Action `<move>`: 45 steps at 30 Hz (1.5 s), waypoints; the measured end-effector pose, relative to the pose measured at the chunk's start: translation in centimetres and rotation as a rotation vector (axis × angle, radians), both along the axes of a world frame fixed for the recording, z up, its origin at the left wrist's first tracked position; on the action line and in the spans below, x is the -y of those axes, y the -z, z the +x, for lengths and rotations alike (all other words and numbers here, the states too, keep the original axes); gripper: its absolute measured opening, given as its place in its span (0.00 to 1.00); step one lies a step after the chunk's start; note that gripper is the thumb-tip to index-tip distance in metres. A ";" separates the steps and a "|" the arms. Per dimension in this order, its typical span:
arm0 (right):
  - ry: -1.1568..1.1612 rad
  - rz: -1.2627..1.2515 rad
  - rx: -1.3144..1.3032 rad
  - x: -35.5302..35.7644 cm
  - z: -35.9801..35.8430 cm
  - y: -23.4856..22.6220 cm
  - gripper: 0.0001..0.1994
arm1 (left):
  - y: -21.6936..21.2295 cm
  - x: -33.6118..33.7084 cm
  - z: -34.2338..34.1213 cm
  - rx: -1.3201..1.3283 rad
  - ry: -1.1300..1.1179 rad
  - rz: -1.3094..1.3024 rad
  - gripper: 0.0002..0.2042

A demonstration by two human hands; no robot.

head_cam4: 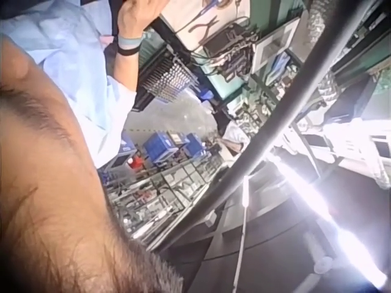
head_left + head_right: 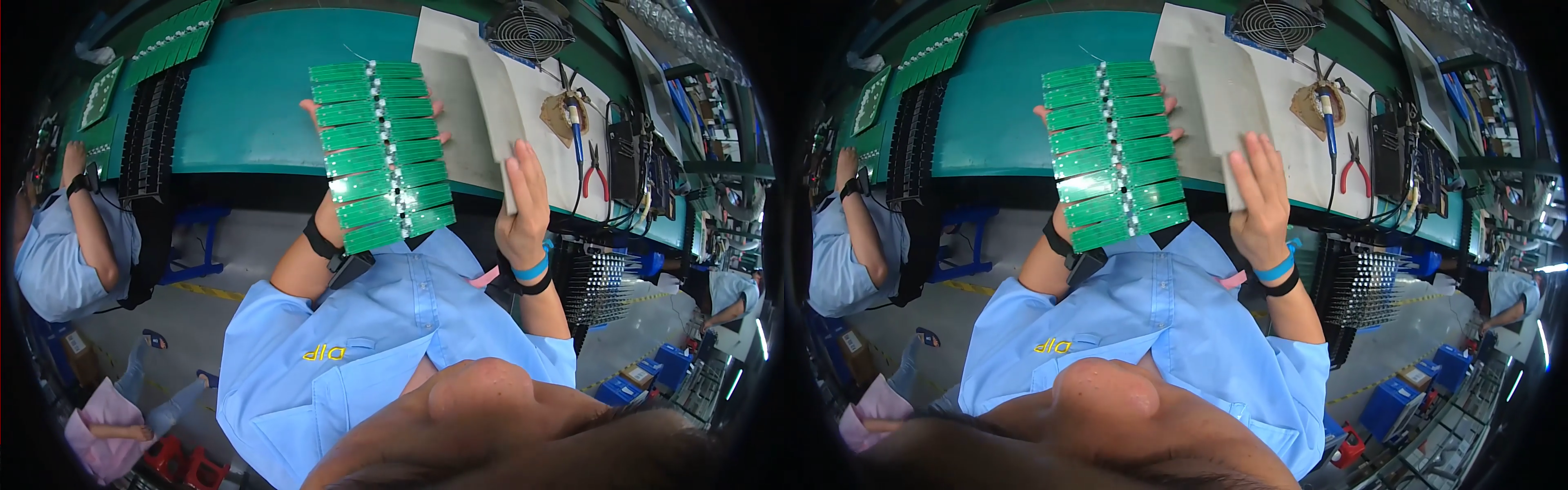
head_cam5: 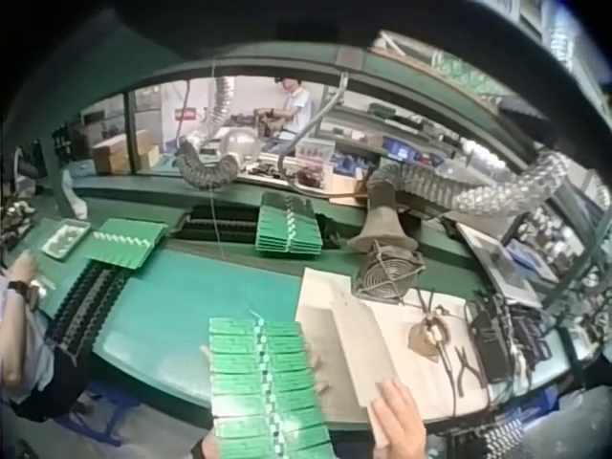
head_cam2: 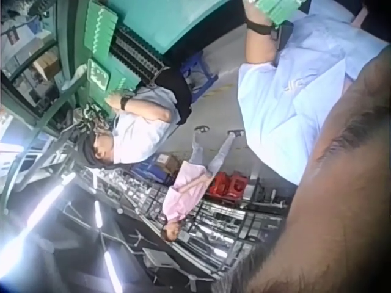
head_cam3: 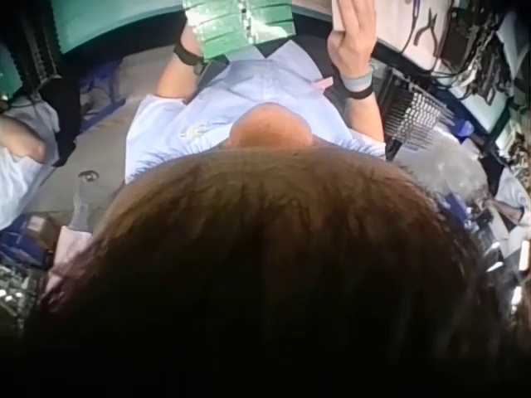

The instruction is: Soldering electronic components onto printed circuit boards at an industrial workstation.

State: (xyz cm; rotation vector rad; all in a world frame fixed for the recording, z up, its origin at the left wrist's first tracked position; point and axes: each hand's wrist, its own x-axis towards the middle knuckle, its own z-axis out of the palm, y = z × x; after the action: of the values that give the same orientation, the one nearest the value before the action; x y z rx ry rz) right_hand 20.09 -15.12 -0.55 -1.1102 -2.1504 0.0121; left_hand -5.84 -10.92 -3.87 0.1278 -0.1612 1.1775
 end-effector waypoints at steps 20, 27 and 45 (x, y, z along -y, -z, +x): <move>-0.251 -0.182 0.201 4.0 -5.5 -4.4 0.34 | 1.8 0.5 4.2 -0.314 -0.014 0.189 0.39; -0.285 -0.223 0.221 3.4 -5.7 -4.8 0.34 | 1.8 0.9 3.6 0.044 0.191 0.080 0.39; -0.257 -0.051 -0.223 1.2 -5.8 -3.0 0.27 | -0.5 -3.1 4.1 -0.689 -0.138 0.080 0.30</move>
State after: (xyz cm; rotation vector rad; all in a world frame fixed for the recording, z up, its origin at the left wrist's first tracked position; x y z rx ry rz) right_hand 14.32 -16.27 2.42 -0.8114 -2.0841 0.2960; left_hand -1.72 -7.86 -3.35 0.6115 0.4129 1.2027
